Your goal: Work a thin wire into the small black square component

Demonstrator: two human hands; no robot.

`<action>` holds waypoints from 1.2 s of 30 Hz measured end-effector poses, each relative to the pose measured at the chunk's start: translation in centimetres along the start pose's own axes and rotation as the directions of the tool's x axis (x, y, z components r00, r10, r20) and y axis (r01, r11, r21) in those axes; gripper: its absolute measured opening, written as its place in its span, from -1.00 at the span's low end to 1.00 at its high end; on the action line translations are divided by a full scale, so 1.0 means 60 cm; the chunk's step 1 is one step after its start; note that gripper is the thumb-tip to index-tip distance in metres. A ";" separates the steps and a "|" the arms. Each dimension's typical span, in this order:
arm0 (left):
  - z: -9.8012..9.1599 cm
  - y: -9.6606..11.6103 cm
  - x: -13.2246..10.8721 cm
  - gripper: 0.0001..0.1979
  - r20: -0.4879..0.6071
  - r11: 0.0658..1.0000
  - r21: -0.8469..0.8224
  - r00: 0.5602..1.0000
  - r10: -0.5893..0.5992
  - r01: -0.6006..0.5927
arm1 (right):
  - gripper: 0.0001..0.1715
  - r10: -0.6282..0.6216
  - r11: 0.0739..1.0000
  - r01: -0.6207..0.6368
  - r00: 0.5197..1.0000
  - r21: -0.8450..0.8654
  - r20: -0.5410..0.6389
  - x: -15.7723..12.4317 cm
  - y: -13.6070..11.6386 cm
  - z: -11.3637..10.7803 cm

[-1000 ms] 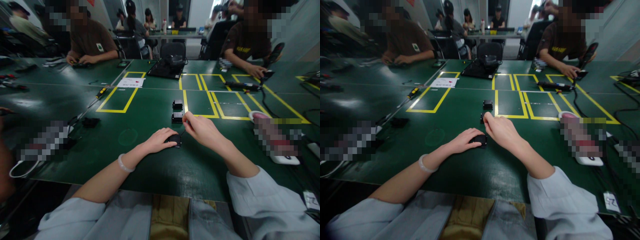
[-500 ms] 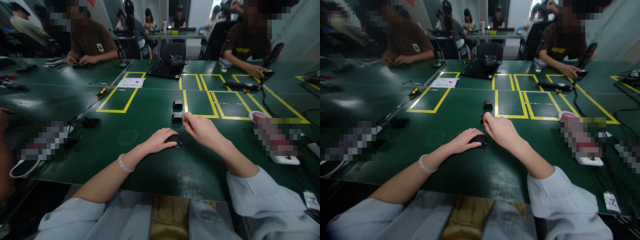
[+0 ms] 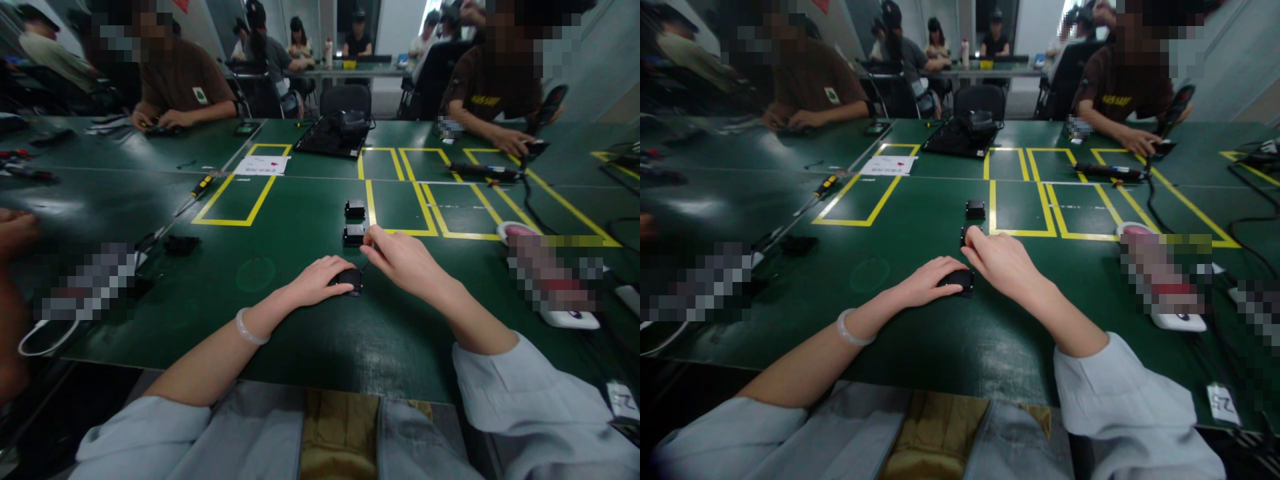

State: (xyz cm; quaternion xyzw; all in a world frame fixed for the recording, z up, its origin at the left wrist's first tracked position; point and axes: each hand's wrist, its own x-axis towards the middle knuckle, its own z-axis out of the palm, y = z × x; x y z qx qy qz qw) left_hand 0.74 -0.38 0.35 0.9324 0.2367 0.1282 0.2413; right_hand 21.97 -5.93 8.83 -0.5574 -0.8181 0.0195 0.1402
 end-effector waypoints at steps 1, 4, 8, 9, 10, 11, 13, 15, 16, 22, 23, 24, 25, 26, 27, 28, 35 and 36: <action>0.000 0.000 0.000 -0.57 0.000 1.000 -0.002 1.000 0.000 0.000 | -0.71 0.004 1.000 -0.004 1.000 -0.009 0.004 0.000 0.000 0.000; 0.000 -0.001 0.000 -0.57 -0.005 1.000 -0.006 1.000 0.002 -0.002 | -0.71 0.013 0.999 -0.013 1.000 -0.030 0.014 0.001 -0.001 -0.001; 0.001 -0.003 -0.001 -0.58 -0.009 1.000 -0.007 1.000 0.002 -0.002 | -0.75 0.020 1.000 -0.020 1.000 -0.024 0.017 0.001 -0.005 -0.005; 0.002 -0.003 -0.001 -0.57 -0.009 1.000 -0.006 1.000 0.003 -0.003 | -0.76 0.018 1.000 -0.018 1.000 -0.017 0.017 0.001 -0.005 -0.005; 0.002 -0.003 -0.001 -0.57 -0.009 1.000 -0.003 1.000 0.005 -0.005 | -0.76 0.013 1.000 -0.013 1.000 -0.009 0.016 0.001 -0.005 -0.006; 0.003 -0.004 -0.001 -0.57 -0.010 1.000 0.001 1.000 0.007 -0.007 | -0.77 0.008 1.000 -0.008 1.000 -0.001 0.015 0.000 -0.004 -0.005; 0.004 -0.004 0.000 -0.57 -0.008 1.000 0.009 1.000 0.009 -0.009 | -0.76 0.000 1.000 0.000 1.000 0.007 0.007 0.000 -0.003 -0.005; 0.004 -0.004 0.001 -0.57 -0.006 1.000 0.013 1.000 0.007 -0.007 | -0.74 0.000 1.000 0.000 1.000 0.007 0.002 -0.001 -0.002 -0.005; 0.003 -0.004 0.001 -0.56 -0.003 1.000 0.014 1.000 0.005 -0.005 | -0.73 0.002 1.000 -0.002 1.000 0.004 0.000 -0.001 -0.002 -0.005; 0.000 -0.002 0.001 -0.56 0.000 1.000 0.016 1.000 -0.004 0.004 | -0.67 0.012 1.000 -0.012 1.000 -0.007 0.013 0.001 -0.003 -0.006; -0.001 -0.001 0.001 -0.56 0.000 1.000 0.012 1.000 0.000 0.000 | -0.66 0.013 1.000 -0.013 1.000 -0.009 0.015 0.001 -0.002 -0.006; -0.002 -0.001 0.000 -0.57 0.002 1.000 0.010 1.000 -0.001 0.001 | -0.66 0.014 1.000 -0.014 1.000 -0.011 0.017 0.002 -0.002 -0.006; -0.003 0.000 0.000 -0.57 0.003 1.000 0.011 1.000 -0.006 0.006 | -0.66 0.014 1.000 -0.014 1.000 -0.015 0.018 0.003 -0.002 -0.006; -0.004 0.002 0.000 -0.57 0.002 1.000 0.010 1.000 -0.012 0.012 | -0.67 0.016 1.000 -0.016 1.000 -0.021 0.019 0.003 -0.002 -0.006; -0.005 0.003 0.000 -0.57 0.003 1.000 0.009 1.000 -0.008 0.008 | -0.69 0.016 0.999 -0.016 1.000 -0.028 0.018 0.004 -0.003 -0.006; -0.006 0.004 0.000 -0.57 0.009 1.000 0.008 1.000 -0.014 0.013 | -0.71 0.016 0.999 -0.016 1.000 -0.035 0.016 0.004 -0.003 -0.007; -0.010 0.006 -0.001 -0.56 0.007 0.999 0.004 0.999 -0.039 0.039 | -0.82 0.016 1.000 -0.016 1.000 -0.021 -0.007 0.003 -0.007 -0.011; -0.010 0.006 -0.001 -0.57 0.005 0.999 0.003 0.999 -0.043 0.043 | -0.82 0.017 1.000 -0.018 1.000 -0.019 -0.008 0.003 -0.006 -0.011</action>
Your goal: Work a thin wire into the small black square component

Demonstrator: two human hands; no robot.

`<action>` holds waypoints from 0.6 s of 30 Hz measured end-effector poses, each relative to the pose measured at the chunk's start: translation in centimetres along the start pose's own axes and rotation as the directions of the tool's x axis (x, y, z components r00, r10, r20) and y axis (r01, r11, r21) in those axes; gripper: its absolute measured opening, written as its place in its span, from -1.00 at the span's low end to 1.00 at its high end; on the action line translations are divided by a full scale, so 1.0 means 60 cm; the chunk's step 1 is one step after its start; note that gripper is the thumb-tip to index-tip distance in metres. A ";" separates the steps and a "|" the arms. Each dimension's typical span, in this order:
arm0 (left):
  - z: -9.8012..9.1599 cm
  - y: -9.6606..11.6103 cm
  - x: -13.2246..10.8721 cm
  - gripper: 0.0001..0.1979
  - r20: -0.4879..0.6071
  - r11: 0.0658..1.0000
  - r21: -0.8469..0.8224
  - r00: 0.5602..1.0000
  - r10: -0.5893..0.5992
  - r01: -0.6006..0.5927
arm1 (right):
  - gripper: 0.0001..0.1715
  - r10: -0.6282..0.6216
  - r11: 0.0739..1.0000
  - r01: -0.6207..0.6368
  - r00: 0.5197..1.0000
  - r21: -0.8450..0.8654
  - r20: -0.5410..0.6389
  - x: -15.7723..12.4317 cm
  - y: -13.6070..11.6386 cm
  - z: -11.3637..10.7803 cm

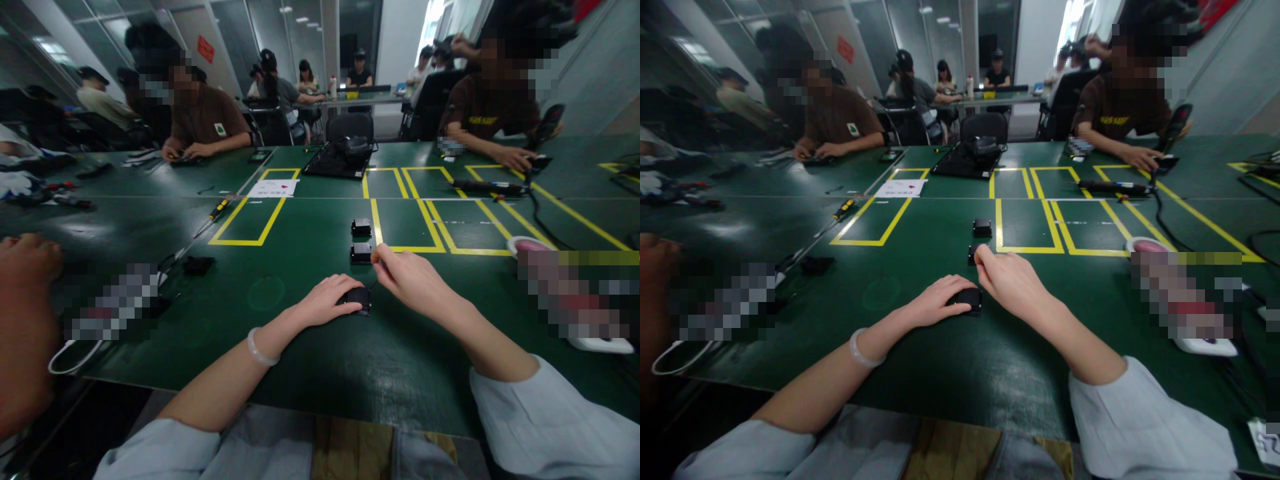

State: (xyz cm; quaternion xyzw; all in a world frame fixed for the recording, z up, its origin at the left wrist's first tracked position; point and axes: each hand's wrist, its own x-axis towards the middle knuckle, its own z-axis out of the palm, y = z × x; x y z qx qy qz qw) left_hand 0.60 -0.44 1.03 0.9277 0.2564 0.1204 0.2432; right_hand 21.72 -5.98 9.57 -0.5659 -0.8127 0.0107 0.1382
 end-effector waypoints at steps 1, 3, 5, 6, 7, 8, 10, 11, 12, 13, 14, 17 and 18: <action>0.000 0.000 0.000 -0.57 0.001 1.000 -0.002 1.000 -0.002 0.002 | -0.83 0.002 1.000 -0.002 1.000 0.001 -0.001 0.000 0.000 0.000; 0.001 -0.001 0.000 -0.57 0.001 1.000 -0.004 1.000 -0.006 0.006 | -0.83 0.003 1.000 -0.003 1.000 0.002 -0.002 0.000 0.001 0.000; 0.002 -0.002 0.000 -0.57 0.002 1.000 -0.002 1.000 -0.004 0.004 | -0.82 0.002 1.000 -0.002 1.000 0.007 -0.002 0.000 0.001 -0.001; 0.003 -0.002 0.000 -0.57 0.003 1.000 0.000 1.000 -0.003 0.003 | -0.81 0.000 1.000 0.000 1.000 0.008 -0.003 0.001 0.001 -0.001; 0.003 -0.002 0.000 -0.56 0.003 1.000 0.002 1.000 -0.002 0.002 | -0.80 -0.002 1.000 0.002 1.000 0.006 -0.003 0.001 0.001 -0.001; 0.004 -0.003 0.000 -0.56 0.004 1.000 0.003 1.000 -0.002 0.002 | -0.78 -0.004 1.000 0.004 1.000 0.003 -0.003 0.002 0.001 -0.001; 0.004 -0.003 0.001 -0.55 0.000 1.000 0.001 1.000 -0.008 0.008 | -0.76 -0.004 1.000 0.004 1.000 -0.005 0.001 0.002 0.002 0.000; 0.004 -0.003 0.001 -0.55 -0.002 1.000 -0.003 1.000 -0.012 0.012 | -0.76 -0.001 1.000 0.001 1.000 -0.012 0.004 0.003 0.003 0.000; 0.003 -0.002 0.001 -0.55 -0.003 1.000 -0.006 1.000 -0.013 0.013 | -0.76 0.003 1.000 -0.002 1.000 -0.019 0.007 0.003 0.003 0.001; 0.002 -0.001 0.000 -0.55 -0.004 1.000 -0.010 1.000 -0.012 0.012 | -0.77 0.005 1.000 -0.005 1.000 -0.026 0.008 0.003 0.003 0.001; 0.002 -0.001 0.000 -0.55 -0.003 1.000 -0.013 1.000 -0.011 0.011 | -0.78 0.006 0.999 -0.006 1.000 -0.032 0.008 0.003 0.003 0.001; -0.001 0.000 0.000 -0.55 0.002 1.000 -0.012 1.000 -0.012 0.012 | -0.78 0.002 0.999 -0.002 1.000 -0.041 0.002 0.004 0.002 0.001; -0.001 0.000 0.000 -0.55 0.001 1.000 -0.010 1.000 -0.013 0.013 | -0.79 0.002 0.999 -0.002 1.000 -0.041 0.000 0.004 0.001 0.001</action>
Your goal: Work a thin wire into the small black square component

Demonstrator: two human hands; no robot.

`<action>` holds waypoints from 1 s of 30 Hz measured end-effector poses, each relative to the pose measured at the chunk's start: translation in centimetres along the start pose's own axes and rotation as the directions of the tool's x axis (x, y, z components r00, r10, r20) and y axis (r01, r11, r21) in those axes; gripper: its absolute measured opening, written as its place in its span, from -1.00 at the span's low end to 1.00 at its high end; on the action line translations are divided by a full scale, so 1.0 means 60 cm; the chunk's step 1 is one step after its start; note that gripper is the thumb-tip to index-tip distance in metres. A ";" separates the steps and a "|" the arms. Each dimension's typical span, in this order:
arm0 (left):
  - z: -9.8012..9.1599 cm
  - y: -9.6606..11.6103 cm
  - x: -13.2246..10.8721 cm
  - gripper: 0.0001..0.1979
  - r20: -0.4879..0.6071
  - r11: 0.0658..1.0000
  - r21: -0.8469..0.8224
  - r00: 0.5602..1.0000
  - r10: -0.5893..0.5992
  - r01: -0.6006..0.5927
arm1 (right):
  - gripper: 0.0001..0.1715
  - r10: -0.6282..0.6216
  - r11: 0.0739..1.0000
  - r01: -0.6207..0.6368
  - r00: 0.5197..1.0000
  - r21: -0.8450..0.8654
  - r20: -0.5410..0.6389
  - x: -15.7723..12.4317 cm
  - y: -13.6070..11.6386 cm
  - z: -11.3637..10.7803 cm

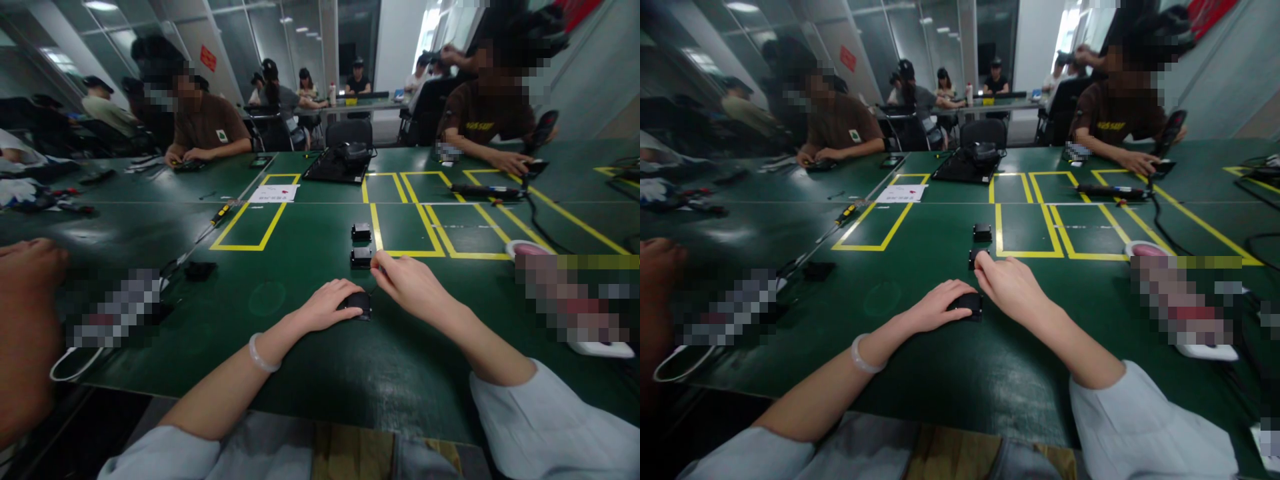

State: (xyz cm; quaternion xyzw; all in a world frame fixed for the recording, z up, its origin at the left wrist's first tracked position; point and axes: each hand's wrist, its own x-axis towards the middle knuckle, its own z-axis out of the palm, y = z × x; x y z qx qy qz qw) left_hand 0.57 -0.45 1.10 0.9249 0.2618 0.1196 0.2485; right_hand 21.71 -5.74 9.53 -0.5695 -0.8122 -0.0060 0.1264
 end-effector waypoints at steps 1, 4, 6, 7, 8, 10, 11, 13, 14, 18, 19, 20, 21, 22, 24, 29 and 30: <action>0.000 0.000 0.000 -0.55 0.003 1.000 0.003 1.000 -0.001 0.001 | -0.79 -0.004 1.000 0.004 1.000 0.002 -0.002 0.000 0.000 0.000; 0.000 0.000 0.000 -0.54 0.004 1.000 0.008 1.000 -0.005 0.005 | -0.81 -0.008 1.000 0.008 1.000 0.006 -0.023 -0.001 -0.001 -0.001; 0.000 0.000 0.000 -0.54 0.003 1.000 0.007 1.000 -0.003 0.003 | -0.82 -0.005 1.000 0.006 0.999 0.014 -0.033 -0.002 -0.001 -0.002; 0.000 0.001 0.001 -0.55 0.004 1.000 0.007 1.000 -0.002 0.002 | -0.82 -0.005 1.000 0.006 0.999 0.021 -0.035 -0.002 -0.001 -0.003; 0.000 0.001 0.001 -0.55 0.003 1.000 0.007 1.000 -0.001 0.001 | -0.82 -0.007 1.000 0.008 0.999 0.029 -0.037 -0.003 -0.002 -0.004; 0.000 0.001 0.001 -0.55 0.004 1.000 0.009 1.000 -0.001 0.001 | -0.81 -0.016 0.999 0.018 0.999 0.043 -0.037 -0.004 -0.003 -0.007; 0.000 0.001 0.001 -0.55 -0.001 1.000 0.008 1.000 -0.003 0.003 | -0.81 -0.020 0.999 0.022 0.999 0.046 -0.034 -0.004 -0.004 -0.008; 0.000 0.002 0.001 -0.55 0.002 1.000 0.010 1.000 -0.001 0.001 | -0.78 -0.025 0.999 0.025 0.999 0.044 -0.022 -0.004 -0.004 -0.009; 0.000 0.002 0.001 -0.55 0.003 1.000 0.011 1.000 -0.001 0.001 | -0.77 -0.022 0.999 0.023 1.000 0.040 -0.014 -0.003 -0.004 -0.008; 0.000 0.002 0.003 -0.55 0.008 1.000 0.012 1.000 -0.003 0.003 | -0.79 -0.006 1.000 0.006 1.000 0.001 0.007 -0.002 -0.002 -0.005; 0.000 0.002 0.003 -0.55 0.009 1.000 0.012 1.000 -0.003 0.003 | -0.79 -0.004 1.000 0.004 1.000 -0.011 0.011 -0.001 -0.002 -0.005; 0.000 0.003 0.004 -0.54 0.009 1.000 0.012 1.000 -0.003 0.002 | -0.79 -0.005 1.000 0.005 1.000 -0.015 0.014 -0.001 -0.002 -0.004; 0.000 0.003 0.004 -0.54 0.011 1.000 0.011 1.000 -0.005 0.004 | -0.78 -0.003 1.000 0.003 1.000 -0.017 0.015 -0.001 -0.002 -0.004; 0.000 0.003 0.004 -0.54 0.017 1.000 0.010 1.000 -0.006 0.005 | -0.78 -0.001 1.000 0.001 1.000 -0.020 0.016 -0.001 -0.002 -0.004; 0.000 0.003 0.005 -0.55 0.014 1.000 0.006 1.000 -0.006 0.006 | -0.79 0.001 1.000 -0.001 1.000 -0.016 0.005 -0.001 -0.002 -0.004; -0.001 0.002 0.005 -0.56 0.015 1.000 0.002 1.000 -0.005 0.005 | -0.79 -0.009 1.000 0.010 1.000 0.010 -0.026 -0.003 0.000 -0.005; 0.000 0.002 0.005 -0.56 0.014 1.000 0.004 1.000 -0.003 0.003 | -0.80 -0.016 1.000 0.016 1.000 0.016 -0.026 -0.004 0.000 -0.006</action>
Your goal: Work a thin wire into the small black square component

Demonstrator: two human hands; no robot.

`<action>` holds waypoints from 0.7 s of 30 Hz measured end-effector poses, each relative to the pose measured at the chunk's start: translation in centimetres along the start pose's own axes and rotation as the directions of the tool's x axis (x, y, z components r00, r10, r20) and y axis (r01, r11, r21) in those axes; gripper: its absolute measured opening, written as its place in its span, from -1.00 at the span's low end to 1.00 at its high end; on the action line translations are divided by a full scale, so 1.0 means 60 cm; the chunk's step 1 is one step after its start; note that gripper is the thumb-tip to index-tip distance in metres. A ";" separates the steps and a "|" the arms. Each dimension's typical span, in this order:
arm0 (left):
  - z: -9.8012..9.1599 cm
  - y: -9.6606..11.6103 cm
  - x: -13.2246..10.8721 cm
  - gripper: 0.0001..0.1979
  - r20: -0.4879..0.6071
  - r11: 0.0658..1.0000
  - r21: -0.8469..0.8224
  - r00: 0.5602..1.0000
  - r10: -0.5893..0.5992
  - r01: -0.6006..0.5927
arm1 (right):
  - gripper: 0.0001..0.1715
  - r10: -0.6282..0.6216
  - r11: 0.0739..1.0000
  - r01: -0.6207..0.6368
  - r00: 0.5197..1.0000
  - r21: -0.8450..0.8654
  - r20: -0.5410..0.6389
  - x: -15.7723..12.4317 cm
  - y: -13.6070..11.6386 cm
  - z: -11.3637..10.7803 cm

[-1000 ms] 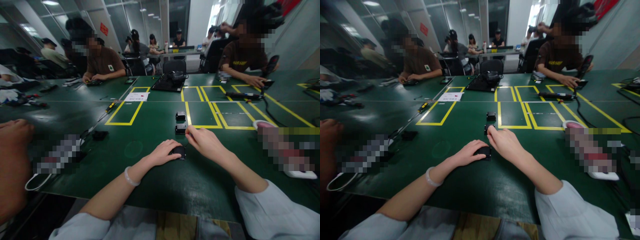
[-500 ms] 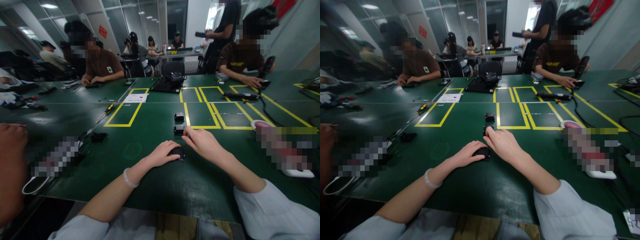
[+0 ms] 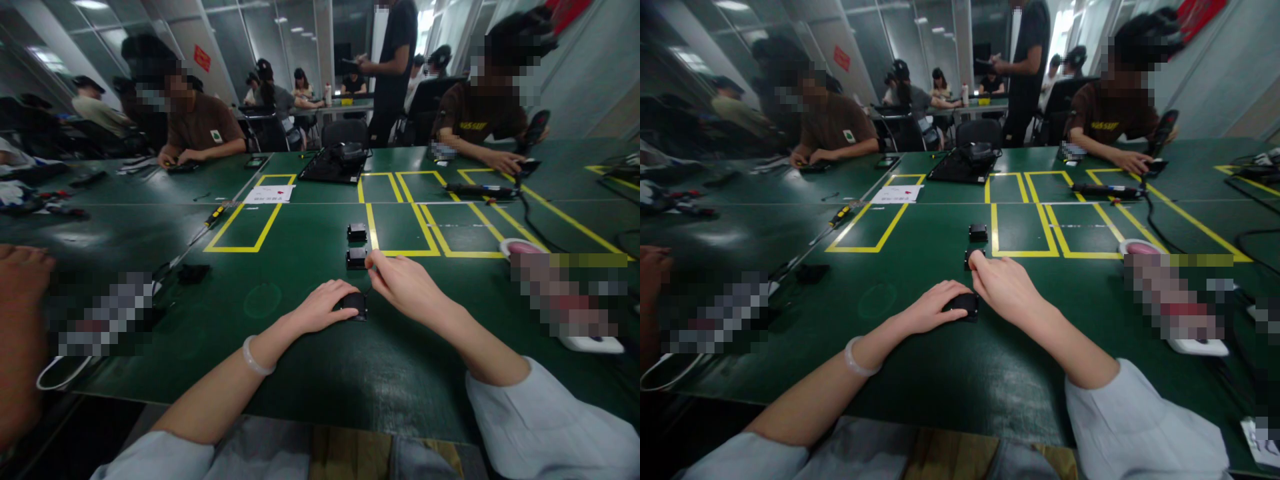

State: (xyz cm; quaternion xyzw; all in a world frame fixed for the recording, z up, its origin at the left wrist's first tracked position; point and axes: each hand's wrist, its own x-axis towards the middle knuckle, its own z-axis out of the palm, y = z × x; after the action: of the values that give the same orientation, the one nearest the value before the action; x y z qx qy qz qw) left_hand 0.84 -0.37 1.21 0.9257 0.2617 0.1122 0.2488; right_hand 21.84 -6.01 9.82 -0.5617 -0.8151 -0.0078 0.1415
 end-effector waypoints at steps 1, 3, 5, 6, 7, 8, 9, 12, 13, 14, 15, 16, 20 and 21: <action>0.000 0.000 0.000 -0.56 -0.001 1.000 0.002 1.000 0.002 -0.002 | -0.80 -0.008 1.000 0.008 1.000 0.007 0.002 0.000 0.000 0.000; 0.001 -0.001 0.001 -0.55 -0.002 1.000 0.006 1.000 0.006 -0.006 | -0.78 -0.023 1.000 0.023 1.000 0.016 0.002 0.000 0.000 0.000; 0.001 -0.001 0.001 -0.55 -0.005 1.000 0.008 1.000 0.008 -0.008 | -0.75 -0.029 1.000 0.029 1.000 0.012 0.002 0.000 0.000 0.001; 0.000 0.000 0.001 -0.55 -0.005 1.000 0.009 1.000 0.007 -0.007 | -0.74 -0.027 1.000 0.027 1.000 0.004 0.001 0.001 0.001 0.002; 0.000 0.000 0.001 -0.55 -0.005 1.000 0.009 1.000 0.007 -0.007 | -0.74 -0.023 1.000 0.023 1.000 -0.008 0.001 0.002 0.001 0.003; 0.000 0.001 0.001 -0.55 -0.006 1.000 0.008 1.000 0.006 -0.006 | -0.75 -0.016 1.000 0.016 1.000 -0.021 0.004 0.002 0.001 0.004; -0.001 0.001 0.001 -0.56 -0.002 1.000 0.007 1.000 0.007 -0.007 | -0.75 -0.008 0.999 0.008 1.000 -0.034 0.006 0.003 0.001 0.005; -0.002 0.001 0.001 -0.57 0.000 1.000 0.003 1.000 0.009 -0.009 | -0.78 0.006 0.999 -0.006 1.000 -0.052 0.007 0.004 0.001 0.007; -0.001 0.000 0.001 -0.57 -0.002 1.000 0.002 1.000 0.008 -0.008 | -0.79 0.008 0.999 -0.007 1.000 -0.047 0.004 0.004 0.001 0.008; -0.001 0.000 0.001 -0.57 -0.006 1.000 0.002 1.000 0.008 -0.008 | -0.80 0.006 0.999 -0.006 1.000 -0.037 0.003 0.004 0.002 0.008; 0.000 -0.001 0.002 -0.58 -0.007 1.000 0.002 1.000 0.007 -0.007 | -0.80 0.003 1.000 -0.003 1.000 -0.026 0.001 0.004 0.002 0.008; 0.000 -0.002 0.002 -0.57 -0.007 1.000 0.002 1.000 0.005 -0.005 | -0.81 0.000 1.000 0.000 1.000 -0.017 0.000 0.004 0.002 0.007; 0.002 -0.001 0.003 -0.56 0.003 1.000 0.000 1.000 -0.005 0.005 | -0.81 -0.013 1.000 0.013 1.000 0.009 0.006 0.002 0.003 0.004; 0.002 -0.001 0.003 -0.56 0.003 1.000 -0.001 1.000 -0.005 0.005 | -0.80 -0.016 1.000 0.016 1.000 0.014 0.005 0.002 0.003 0.003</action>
State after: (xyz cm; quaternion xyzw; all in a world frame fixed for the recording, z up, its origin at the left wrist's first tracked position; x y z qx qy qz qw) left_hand 0.99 -0.29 1.11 0.9250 0.2637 0.1103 0.2502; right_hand 21.95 -5.82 9.62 -0.5542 -0.8200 -0.0016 0.1431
